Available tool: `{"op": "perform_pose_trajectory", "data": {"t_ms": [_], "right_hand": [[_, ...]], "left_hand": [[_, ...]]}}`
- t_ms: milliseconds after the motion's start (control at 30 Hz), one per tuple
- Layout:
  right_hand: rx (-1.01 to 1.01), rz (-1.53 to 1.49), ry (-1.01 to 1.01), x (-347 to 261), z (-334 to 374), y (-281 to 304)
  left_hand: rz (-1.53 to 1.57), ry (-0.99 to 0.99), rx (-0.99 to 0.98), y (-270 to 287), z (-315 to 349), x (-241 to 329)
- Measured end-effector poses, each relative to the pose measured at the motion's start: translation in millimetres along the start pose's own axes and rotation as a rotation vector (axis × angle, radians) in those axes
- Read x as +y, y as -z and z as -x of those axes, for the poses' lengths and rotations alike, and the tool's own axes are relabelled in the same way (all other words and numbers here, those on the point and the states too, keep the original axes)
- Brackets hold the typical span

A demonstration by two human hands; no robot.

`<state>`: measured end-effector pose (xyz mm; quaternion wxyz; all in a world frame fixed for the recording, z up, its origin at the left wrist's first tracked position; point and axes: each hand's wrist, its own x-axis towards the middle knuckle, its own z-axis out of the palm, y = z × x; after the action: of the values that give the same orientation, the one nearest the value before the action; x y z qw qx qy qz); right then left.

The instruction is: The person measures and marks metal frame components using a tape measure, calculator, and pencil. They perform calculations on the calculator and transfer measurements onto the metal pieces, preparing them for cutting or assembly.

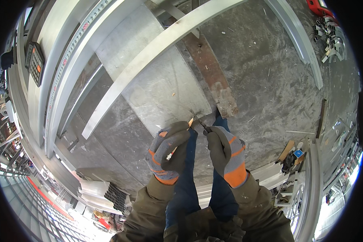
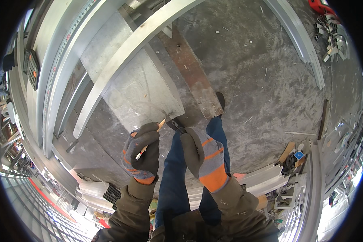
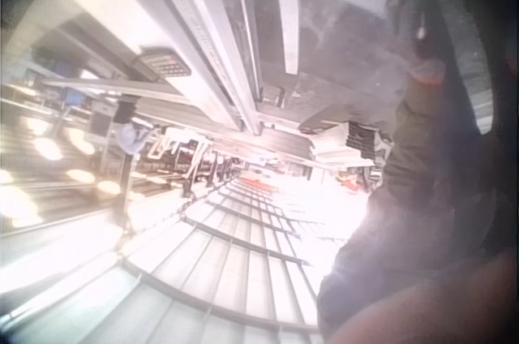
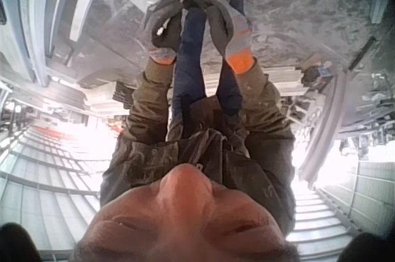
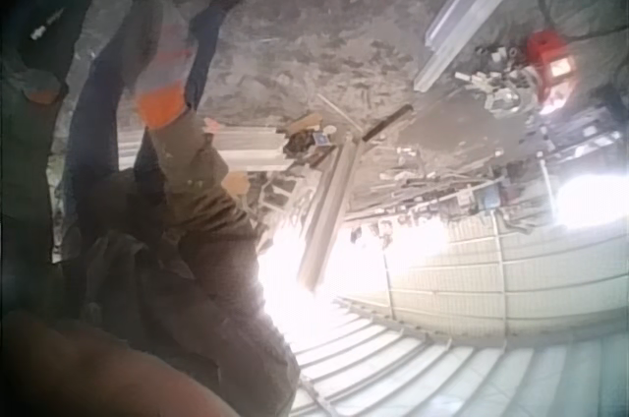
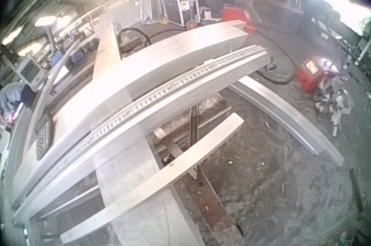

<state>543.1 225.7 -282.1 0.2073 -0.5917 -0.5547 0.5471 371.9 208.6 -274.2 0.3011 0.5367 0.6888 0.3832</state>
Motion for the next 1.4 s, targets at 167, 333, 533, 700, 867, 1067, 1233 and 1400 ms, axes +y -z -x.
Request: {"op": "perform_pose_trajectory", "data": {"t_ms": [167,333,533,700,867,1067,1233,1400], "right_hand": [[0.02,0.037,0.036,0.7,-2.2,4.0],[-0.048,0.072,0.036,-0.6,-3.4,9.3],[-0.068,0.025,0.001,0.8,-1.9,8.5],[-0.074,0.043,-0.01,0.1,-1.8,8.9],[-0.068,0.059,-0.045,0.9,-2.3,8.8],[0.01,0.044,0.079,4.8,-1.6,1.9],[-0.048,0.023,0.06,6.5,-1.1,6.1],[-0.037,0.027,0.078,4.1,-3.2,6.9]], "left_hand": [[-0.019,-0.031,0.005,0.1,-0.4,-2.3],[-0.017,-0.015,0.006,0.1,-1.2,-1.6],[-0.032,-0.038,0.036,-1.2,-0.9,-2.0],[-0.021,-0.016,0.049,-2.6,0.4,-2.7],[0.008,0.007,0.06,-3.6,1.2,-2.0],[0.01,-0.003,0.052,-3.3,2.3,-5.2],[0.034,0.021,0.066,-3.9,5.1,-6.1],[0.044,0.041,0.069,-4.2,6.5,-5.5]]}}
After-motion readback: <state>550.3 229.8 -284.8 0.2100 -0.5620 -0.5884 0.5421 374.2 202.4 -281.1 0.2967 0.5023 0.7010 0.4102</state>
